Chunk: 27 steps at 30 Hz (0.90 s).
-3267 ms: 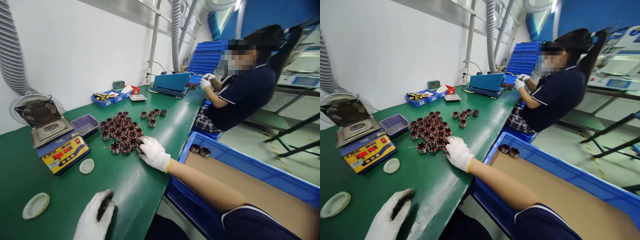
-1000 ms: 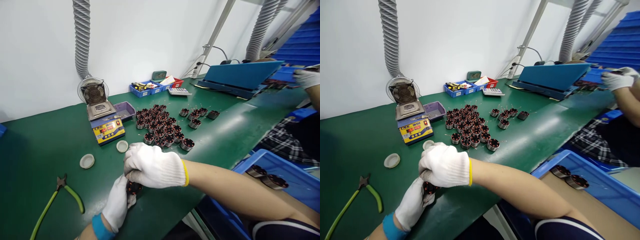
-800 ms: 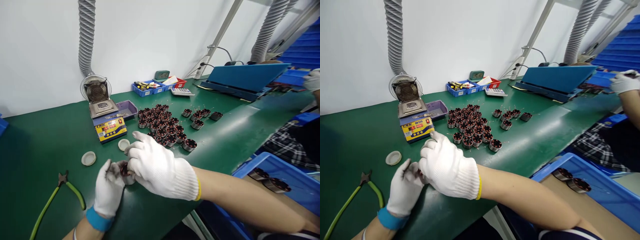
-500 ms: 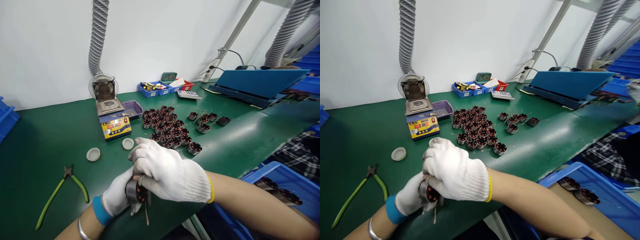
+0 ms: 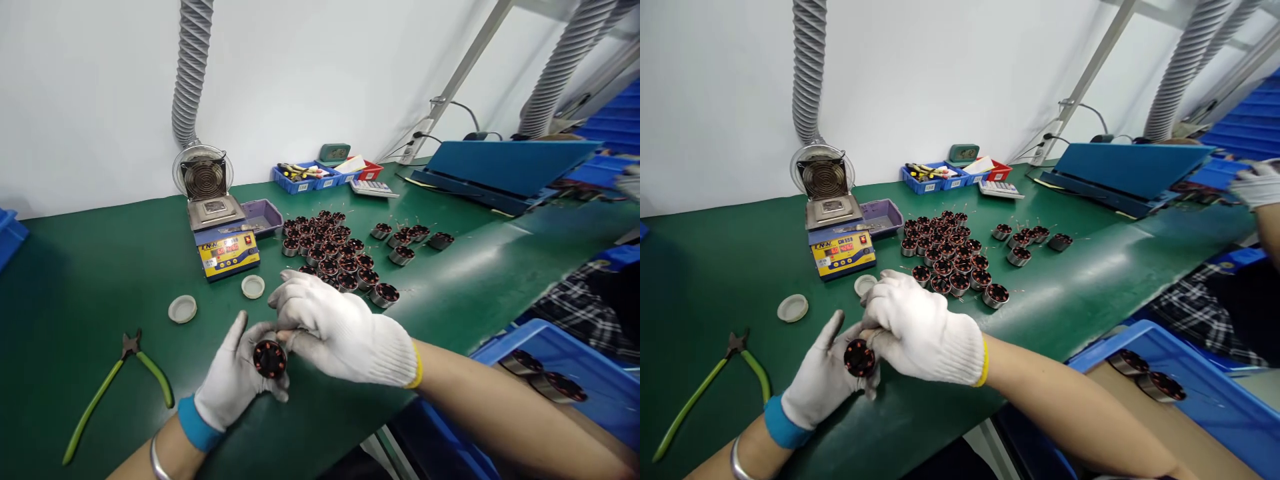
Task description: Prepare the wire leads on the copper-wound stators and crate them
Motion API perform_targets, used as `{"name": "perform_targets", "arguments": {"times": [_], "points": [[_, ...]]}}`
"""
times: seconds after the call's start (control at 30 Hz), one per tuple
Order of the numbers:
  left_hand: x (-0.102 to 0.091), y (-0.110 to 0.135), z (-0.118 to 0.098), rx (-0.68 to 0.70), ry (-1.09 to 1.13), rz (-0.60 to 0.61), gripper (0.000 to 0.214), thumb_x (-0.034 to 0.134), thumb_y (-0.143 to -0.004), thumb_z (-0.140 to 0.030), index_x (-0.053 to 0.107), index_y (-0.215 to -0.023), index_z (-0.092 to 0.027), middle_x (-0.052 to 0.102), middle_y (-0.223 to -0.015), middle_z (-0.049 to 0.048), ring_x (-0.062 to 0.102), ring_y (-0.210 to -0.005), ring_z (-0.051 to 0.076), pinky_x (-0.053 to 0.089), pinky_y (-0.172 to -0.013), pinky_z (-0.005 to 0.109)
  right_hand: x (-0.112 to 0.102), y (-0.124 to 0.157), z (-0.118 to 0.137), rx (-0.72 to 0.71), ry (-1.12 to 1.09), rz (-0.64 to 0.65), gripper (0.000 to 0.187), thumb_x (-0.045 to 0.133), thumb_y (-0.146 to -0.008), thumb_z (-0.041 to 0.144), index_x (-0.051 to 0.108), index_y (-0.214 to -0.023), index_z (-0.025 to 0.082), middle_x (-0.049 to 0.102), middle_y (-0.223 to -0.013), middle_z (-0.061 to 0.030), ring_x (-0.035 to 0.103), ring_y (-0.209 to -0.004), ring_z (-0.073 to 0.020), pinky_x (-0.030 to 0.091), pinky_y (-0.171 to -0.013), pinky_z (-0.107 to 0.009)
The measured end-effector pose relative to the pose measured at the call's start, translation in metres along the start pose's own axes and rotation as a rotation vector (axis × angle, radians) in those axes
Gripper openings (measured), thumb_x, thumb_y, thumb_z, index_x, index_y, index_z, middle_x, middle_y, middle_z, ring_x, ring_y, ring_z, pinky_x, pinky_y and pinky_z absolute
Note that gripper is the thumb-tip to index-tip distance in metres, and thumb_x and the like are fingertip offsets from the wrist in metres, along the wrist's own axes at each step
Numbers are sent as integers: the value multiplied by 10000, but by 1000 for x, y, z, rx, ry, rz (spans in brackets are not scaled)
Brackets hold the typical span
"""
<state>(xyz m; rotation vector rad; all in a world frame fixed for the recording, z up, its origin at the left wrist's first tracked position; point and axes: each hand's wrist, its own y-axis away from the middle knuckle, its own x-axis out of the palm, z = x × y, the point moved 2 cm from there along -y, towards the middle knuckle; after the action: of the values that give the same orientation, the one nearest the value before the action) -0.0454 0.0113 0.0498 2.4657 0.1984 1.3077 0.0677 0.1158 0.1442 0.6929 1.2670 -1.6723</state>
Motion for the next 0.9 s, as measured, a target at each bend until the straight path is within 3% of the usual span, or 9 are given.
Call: {"name": "perform_targets", "arguments": {"times": [0.07, 0.13, 0.27, 0.33, 0.4, 0.5, 0.6, 0.77, 0.9], "points": [[0, -1, -3, 22, -8, -4, 416, 598, -797, -582, 596, -901, -179, 684, -808, 52, 682, -658, 249, 570, -544, 384, 2, 5, -9, 69, -68, -11, 94, 540, -861, 163, 580, -776, 161, 634, -833, -60, 612, -959, -209, 430, -1014, -443], [0, -3, 0, 6, -60, -42, 400, 664, -752, -569, 579, -851, -190, 674, -769, 34, 682, -637, 234, 549, -480, 320, 5, 8, -13, 142, -134, -3, 101, 553, -857, 170, 573, -758, 171, 628, -819, -51, 617, -928, -202, 483, -931, -406], [4, -5, 14, -67, -244, -144, 432, 671, -735, -583, 590, -764, -160, 629, -586, 36, 519, -348, 118, 300, -308, 178, 13, 8, -19, 261, -246, 42, 65, 583, -825, 176, 586, -761, 182, 647, -900, -53, 621, -924, -192, 508, -845, -351], [5, -4, 15, -7, -209, -291, 383, 612, -809, -527, 579, -727, -155, 615, -544, 34, 431, -316, 72, 242, -326, 167, 14, 9, -24, 371, -318, -51, 93, 572, -825, 183, 579, -733, 186, 661, -874, -47, 638, -920, -196, 519, -809, -336], [5, -3, 13, 63, -106, -396, 339, 550, -870, -469, 591, -772, -147, 608, -544, 26, 379, -327, 56, 247, -356, 170, 13, 13, -29, 435, -338, -260, 149, 542, -845, 191, 558, -697, 191, 665, -821, -47, 654, -922, -203, 531, -788, -336], [6, -3, 7, 151, 38, -446, 335, 518, -903, -444, 584, -775, -141, 538, -501, -18, 320, -336, 49, 241, -364, 171, 16, 21, -21, 173, -175, -413, 95, 583, -853, 257, 588, -783, 192, 669, -821, -55, 649, -974, -220, 502, -923, -427], [7, -3, 4, 168, 151, -487, 336, 493, -931, -403, 549, -708, -158, 478, -477, -50, 362, -349, 59, 280, -366, 166, 34, 28, -4, -148, 76, -305, 228, 646, -833, 356, 601, -959, 172, 691, -915, -69, 632, -1014, -237, 391, -1053, -526], [9, 0, 7, 100, 189, -503, 324, 419, -971, -348, 610, -798, -153, 626, -605, -4, 514, -422, 94, 420, -434, 195, 56, 30, -3, -130, 199, -317, 101, 539, -856, 160, 592, -941, 166, 684, -878, -61, 632, -964, -204, 405, -1041, -515], [4, 1, -3, 202, 220, -378, 307, 370, -971, -246, 633, -857, -137, 710, -816, 72, 665, -695, 192, 543, -617, 317, 54, 28, -15, -49, 163, -333, 37, 535, -862, 156, 563, -846, 174, 668, -849, -64, 636, -873, -185, 441, -1010, -499]]}}
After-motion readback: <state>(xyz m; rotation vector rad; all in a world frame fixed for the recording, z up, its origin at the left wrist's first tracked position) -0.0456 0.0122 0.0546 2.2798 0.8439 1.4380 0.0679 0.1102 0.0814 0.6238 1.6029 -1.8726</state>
